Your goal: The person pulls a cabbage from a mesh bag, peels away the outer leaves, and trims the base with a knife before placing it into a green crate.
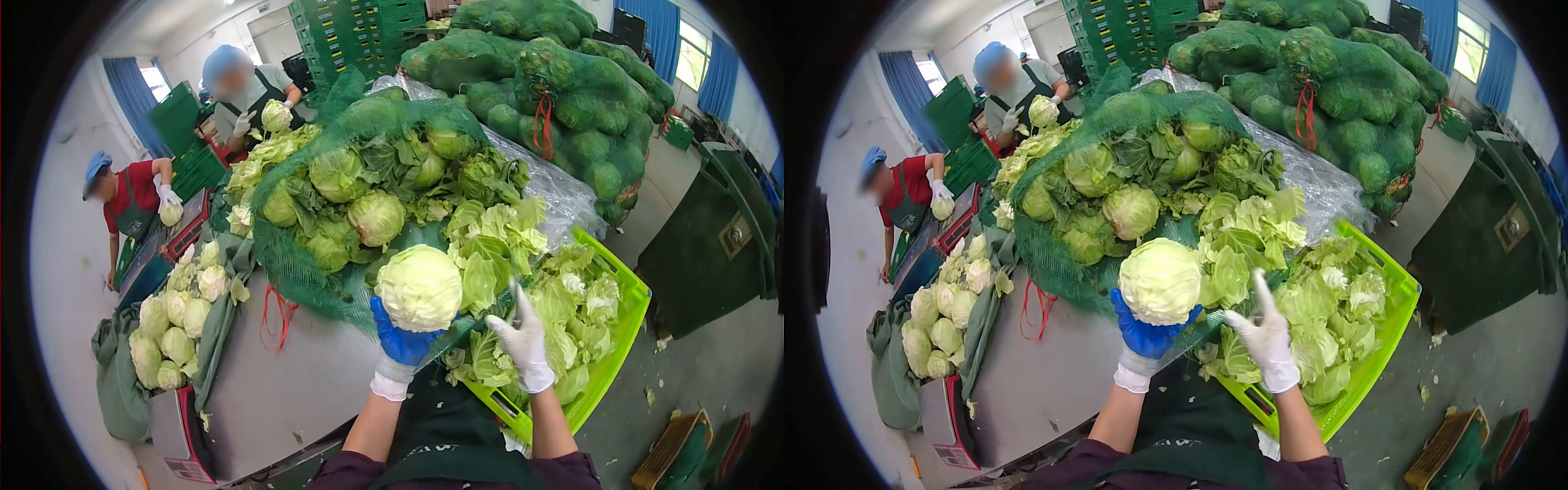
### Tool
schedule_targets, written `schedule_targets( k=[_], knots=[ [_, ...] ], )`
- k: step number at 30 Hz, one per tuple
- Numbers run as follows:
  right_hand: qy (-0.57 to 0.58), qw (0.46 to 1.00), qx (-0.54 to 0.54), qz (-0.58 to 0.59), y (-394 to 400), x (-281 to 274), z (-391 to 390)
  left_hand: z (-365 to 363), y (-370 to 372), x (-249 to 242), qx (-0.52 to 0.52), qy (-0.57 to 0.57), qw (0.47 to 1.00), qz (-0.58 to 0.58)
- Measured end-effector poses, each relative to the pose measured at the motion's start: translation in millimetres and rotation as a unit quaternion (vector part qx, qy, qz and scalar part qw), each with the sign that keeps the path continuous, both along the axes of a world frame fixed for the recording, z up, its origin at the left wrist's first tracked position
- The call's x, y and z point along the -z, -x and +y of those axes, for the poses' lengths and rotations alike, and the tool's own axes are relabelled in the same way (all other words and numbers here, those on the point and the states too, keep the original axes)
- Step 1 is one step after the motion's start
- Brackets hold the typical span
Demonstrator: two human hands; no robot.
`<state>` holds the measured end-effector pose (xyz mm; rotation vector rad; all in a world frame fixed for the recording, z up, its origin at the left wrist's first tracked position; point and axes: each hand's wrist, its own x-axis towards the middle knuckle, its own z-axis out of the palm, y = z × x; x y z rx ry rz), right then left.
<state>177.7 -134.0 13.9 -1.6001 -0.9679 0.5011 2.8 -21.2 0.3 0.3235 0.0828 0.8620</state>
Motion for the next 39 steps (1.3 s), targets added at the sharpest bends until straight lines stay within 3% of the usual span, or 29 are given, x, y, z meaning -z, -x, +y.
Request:
schedule_targets(
  k=[1,2,5,8,10,11,13,14,17,18,19,20,21,22,23,24,26,27,28,30,32,33,34,35,36,37,38,39],
  knots=[
    [-0.03,0.999,-0.038,0.016,13,-23,4,-3,-1,0,-0.012,-0.007,0.999,0.031],
    [0.002,0.998,-0.058,-0.04,18,-36,6,-7,-3,0,-0.009,-0.004,0.999,0.031],
    [-0.045,0.989,-0.073,-0.117,36,-34,22,-14,-6,1,-0.043,-0.062,0.993,0.088],
    [-0.11,0.974,-0.066,-0.185,55,-19,13,-12,1,8,-0.017,0.016,1.0,0.006],
    [-0.17,0.952,-0.19,-0.168,62,-6,2,-16,2,-6,0.005,-0.005,0.999,-0.052],
    [-0.172,0.95,-0.197,-0.169,65,3,-1,-14,5,-5,0.007,0.017,0.998,-0.064],
    [-0.182,0.968,-0.14,-0.102,71,2,-2,-6,12,1,-0.002,0.01,0.998,-0.064],
    [-0.031,0.99,-0.131,0.046,60,-4,-11,-3,18,4,-0.003,0.007,0.998,-0.06],
    [-0.039,0.995,-0.074,0.049,52,-23,9,-12,21,-6,-0.046,-0.023,0.999,0.012],
    [-0.061,0.994,-0.088,-0.009,55,-28,17,-14,21,-8,-0.053,-0.028,0.997,0.04],
    [-0.08,0.99,-0.094,-0.067,55,-32,22,-17,25,-2,-0.013,0.01,0.999,-0.048],
    [-0.081,0.992,-0.074,-0.063,51,-35,22,-20,35,3,0.006,0.009,0.999,-0.042],
    [-0.066,0.992,-0.092,0.06,48,-37,20,-21,50,9,-0.069,-0.203,0.947,0.239],
    [-0.055,0.975,-0.116,0.18,42,-40,21,-21,52,-2,-0.142,-0.397,0.769,0.48],
    [0.005,0.967,-0.138,0.215,27,-36,22,-33,49,-10,-0.188,-0.197,0.939,0.211],
    [-0.002,0.939,-0.159,0.304,24,-42,24,-30,57,-7,-0.185,-0.193,0.938,0.223],
    [0.051,0.913,-0.171,0.366,26,-24,38,-13,78,-5,-0.047,-0.236,0.923,0.3],
    [0.055,0.908,-0.13,0.395,32,-26,44,-19,54,-38,-0.159,-0.373,0.849,0.339],
    [0.074,0.913,-0.137,0.378,26,-11,51,-6,47,-25,-0.157,-0.375,0.856,0.319],
    [0.08,0.928,-0.092,0.352,23,8,60,-11,28,-32,-0.121,-0.217,0.91,0.332],
    [0.11,0.971,-0.046,0.206,21,33,63,12,18,20,-0.125,-0.208,0.916,0.321],
    [0.086,0.982,-0.024,0.168,20,53,62,20,12,23,-0.138,-0.215,0.903,0.345],
    [0.103,0.988,-0.019,0.11,18,46,51,18,6,8,-0.133,-0.235,0.888,0.373],
    [0.007,0.998,0.002,-0.066,13,59,44,22,4,8,-0.134,-0.275,0.85,0.429],
    [-0.092,0.965,0.016,-0.244,9,70,39,26,-1,7,-0.141,-0.318,0.806,0.479],
    [0.059,0.971,-0.03,-0.231,12,46,19,25,-9,5,-0.215,-0.382,0.778,0.449],
    [0.075,0.965,-0.028,-0.248,15,41,8,27,-16,3,-0.212,-0.386,0.78,0.445],
    [0.089,0.963,-0.017,-0.255,18,46,3,24,-19,-1,-0.249,-0.47,0.687,0.495]
  ],
)
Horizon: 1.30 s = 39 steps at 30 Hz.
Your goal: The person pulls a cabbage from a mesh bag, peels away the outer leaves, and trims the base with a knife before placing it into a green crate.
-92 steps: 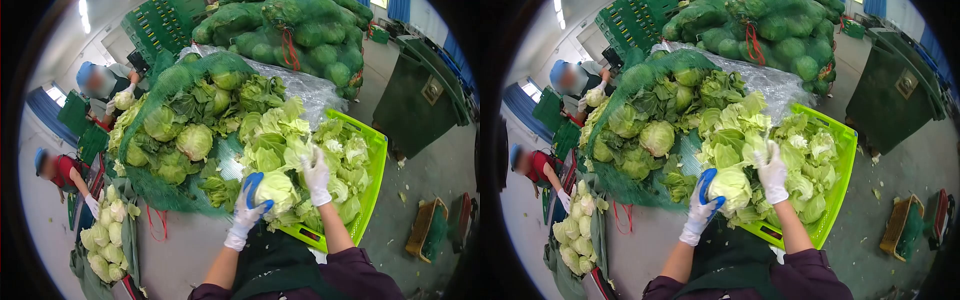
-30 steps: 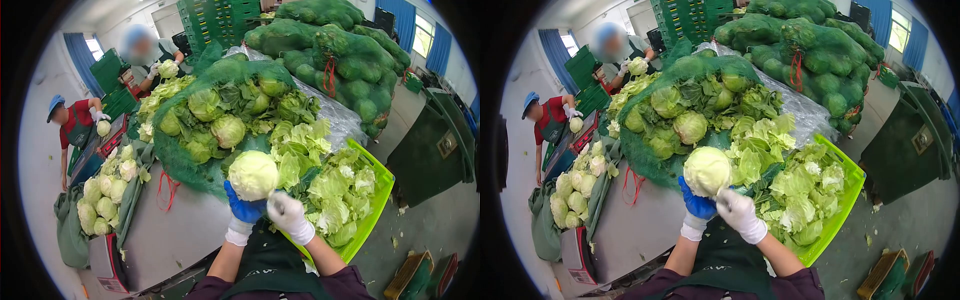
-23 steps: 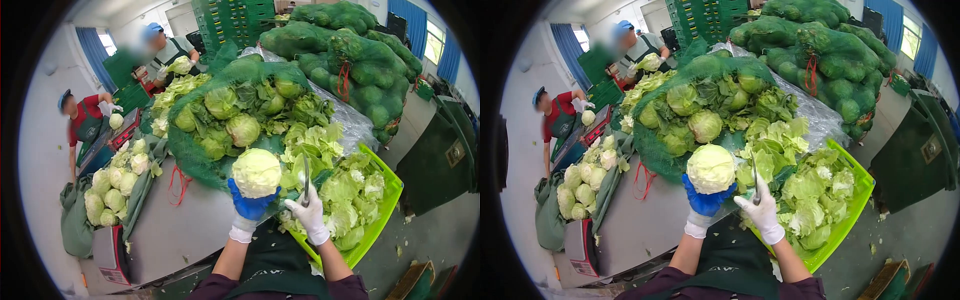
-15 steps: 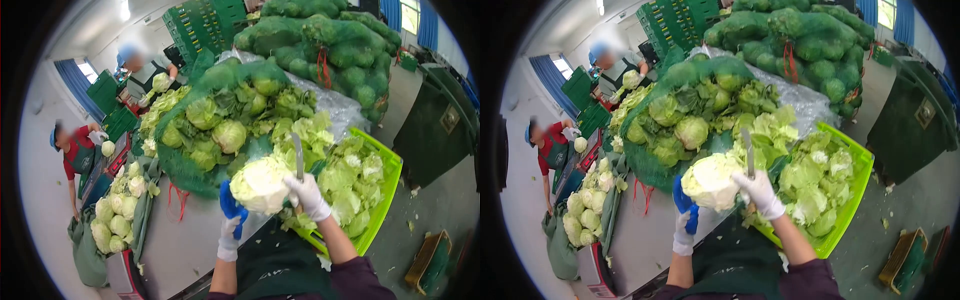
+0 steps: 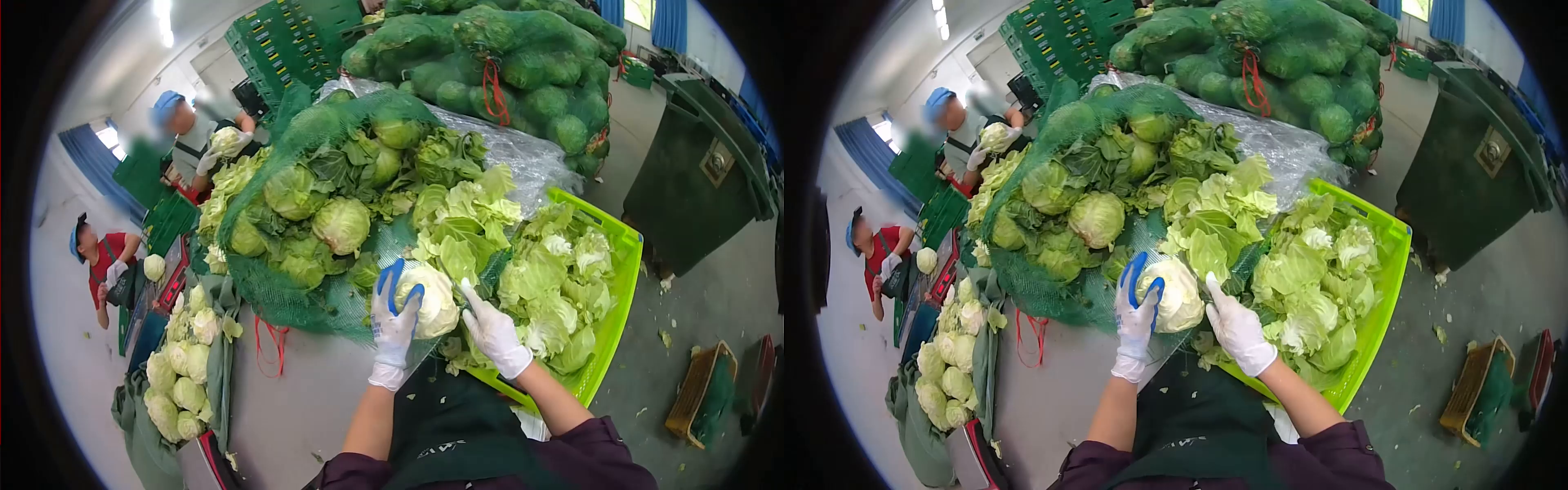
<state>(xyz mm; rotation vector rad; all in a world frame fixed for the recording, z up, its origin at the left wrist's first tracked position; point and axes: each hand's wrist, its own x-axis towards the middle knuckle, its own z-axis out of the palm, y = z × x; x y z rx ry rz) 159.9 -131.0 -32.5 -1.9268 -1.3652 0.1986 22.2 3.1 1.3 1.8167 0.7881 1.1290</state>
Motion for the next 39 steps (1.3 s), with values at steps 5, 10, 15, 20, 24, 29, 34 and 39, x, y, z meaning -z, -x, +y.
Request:
schedule_targets(
  k=[5,10,15,20,24,29,34,39],
  knots=[
    [-0.004,0.999,0.03,-0.038,16,24,-11,-14,-20,-5,-0.085,-0.165,0.974,0.132],
    [0.082,0.987,0.093,-0.1,15,46,16,-5,-27,2,-0.103,-0.163,0.973,0.126],
    [0.077,0.985,0.11,-0.112,2,34,39,-1,-30,5,-0.105,-0.108,0.984,0.093],
    [0.09,0.961,0.094,-0.246,-9,39,48,-7,-40,4,-0.124,-0.165,0.971,0.124],
    [0.053,0.975,0.125,-0.173,14,40,30,-4,-29,7,-0.086,-0.14,0.981,0.101],
    [0.138,0.983,0.114,-0.047,-12,34,43,-11,-39,10,-0.146,-0.232,0.953,0.133],
    [0.055,0.991,0.002,-0.126,-23,34,39,-5,-32,4,-0.126,-0.151,0.976,0.097],
    [0.092,0.98,0.092,-0.152,-7,34,38,7,-18,18,-0.113,-0.112,0.986,0.04]
  ],
)
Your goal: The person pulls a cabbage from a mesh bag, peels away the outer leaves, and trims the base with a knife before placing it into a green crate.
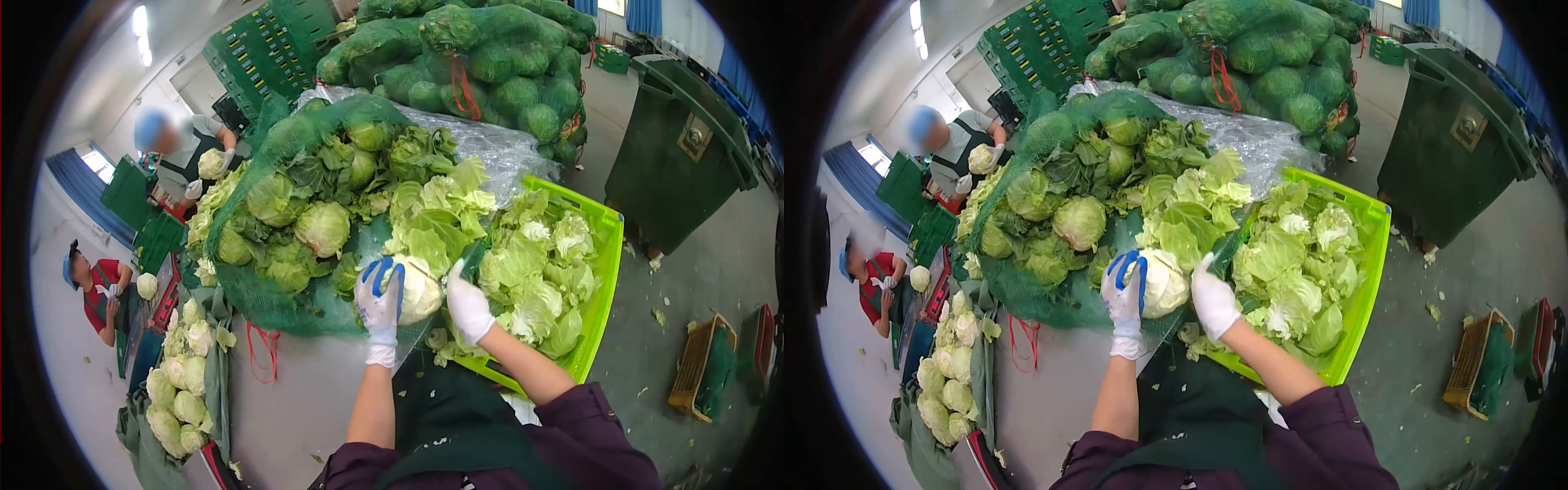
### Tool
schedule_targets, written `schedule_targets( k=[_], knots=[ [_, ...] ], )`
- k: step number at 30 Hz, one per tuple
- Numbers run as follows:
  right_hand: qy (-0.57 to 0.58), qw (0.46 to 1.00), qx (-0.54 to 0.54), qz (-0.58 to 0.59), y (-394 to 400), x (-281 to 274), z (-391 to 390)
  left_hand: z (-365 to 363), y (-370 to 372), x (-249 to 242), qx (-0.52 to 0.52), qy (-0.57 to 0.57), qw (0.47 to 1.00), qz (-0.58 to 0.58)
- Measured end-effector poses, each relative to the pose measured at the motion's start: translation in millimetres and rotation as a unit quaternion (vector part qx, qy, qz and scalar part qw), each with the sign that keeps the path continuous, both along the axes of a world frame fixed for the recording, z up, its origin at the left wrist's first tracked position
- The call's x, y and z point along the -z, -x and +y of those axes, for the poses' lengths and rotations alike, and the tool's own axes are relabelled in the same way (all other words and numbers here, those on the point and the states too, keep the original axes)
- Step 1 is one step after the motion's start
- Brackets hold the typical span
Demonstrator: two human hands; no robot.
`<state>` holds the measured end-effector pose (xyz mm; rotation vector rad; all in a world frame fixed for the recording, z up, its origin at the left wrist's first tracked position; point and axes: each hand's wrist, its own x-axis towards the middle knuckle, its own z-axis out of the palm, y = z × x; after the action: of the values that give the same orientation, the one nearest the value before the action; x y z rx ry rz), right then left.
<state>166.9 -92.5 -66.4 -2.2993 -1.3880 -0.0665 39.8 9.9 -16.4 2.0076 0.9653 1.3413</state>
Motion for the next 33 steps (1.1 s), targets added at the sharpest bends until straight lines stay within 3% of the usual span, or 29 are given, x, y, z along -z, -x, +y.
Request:
schedule_targets(
  k=[3,6,8,10,12,14,17,19,20,22,25,28,33],
  knots=[
    [0.052,0.994,0.023,0.09,-2,-20,17,-1,5,-7,-0.004,0.06,0.996,-0.058],
    [-0.014,0.982,0.056,0.177,-45,21,47,-10,14,-6,0.018,0.025,0.998,-0.056],
    [-0.018,0.989,0.035,0.14,-62,6,40,-17,30,1,0.069,0.021,0.996,-0.046],
    [-0.005,0.982,0.001,0.186,-58,-20,26,-7,56,18,0.125,0.055,0.987,-0.086],
    [-0.057,0.962,-0.021,0.268,-42,-29,9,-10,74,5,0.164,0.218,0.953,-0.134],
    [-0.103,0.917,-0.092,0.374,-18,-16,4,-10,89,7,0.181,0.268,0.927,-0.192],
    [-0.041,0.889,-0.105,0.443,21,-49,-4,-26,82,-5,0.14,0.283,0.934,-0.17],
    [-0.012,0.96,-0.113,0.255,34,-58,1,-31,70,-2,0.104,0.164,0.977,-0.088],
    [-0.011,0.96,-0.116,0.256,36,-64,2,-36,71,-3,0.044,0.082,0.993,0.071],
    [0.046,0.976,-0.109,0.18,34,-80,5,-33,70,6,0.072,0.036,0.996,0.043],
    [0.064,0.976,-0.117,0.171,13,-71,13,-25,76,7,0.136,0.017,0.99,-0.007],
    [0.085,0.975,-0.147,0.144,13,-62,21,-23,80,4,0.148,0.009,0.988,0.037],
    [-0.023,0.989,-0.124,0.07,24,-51,35,-22,79,-8,0.137,-0.006,0.987,0.087]
  ],
)
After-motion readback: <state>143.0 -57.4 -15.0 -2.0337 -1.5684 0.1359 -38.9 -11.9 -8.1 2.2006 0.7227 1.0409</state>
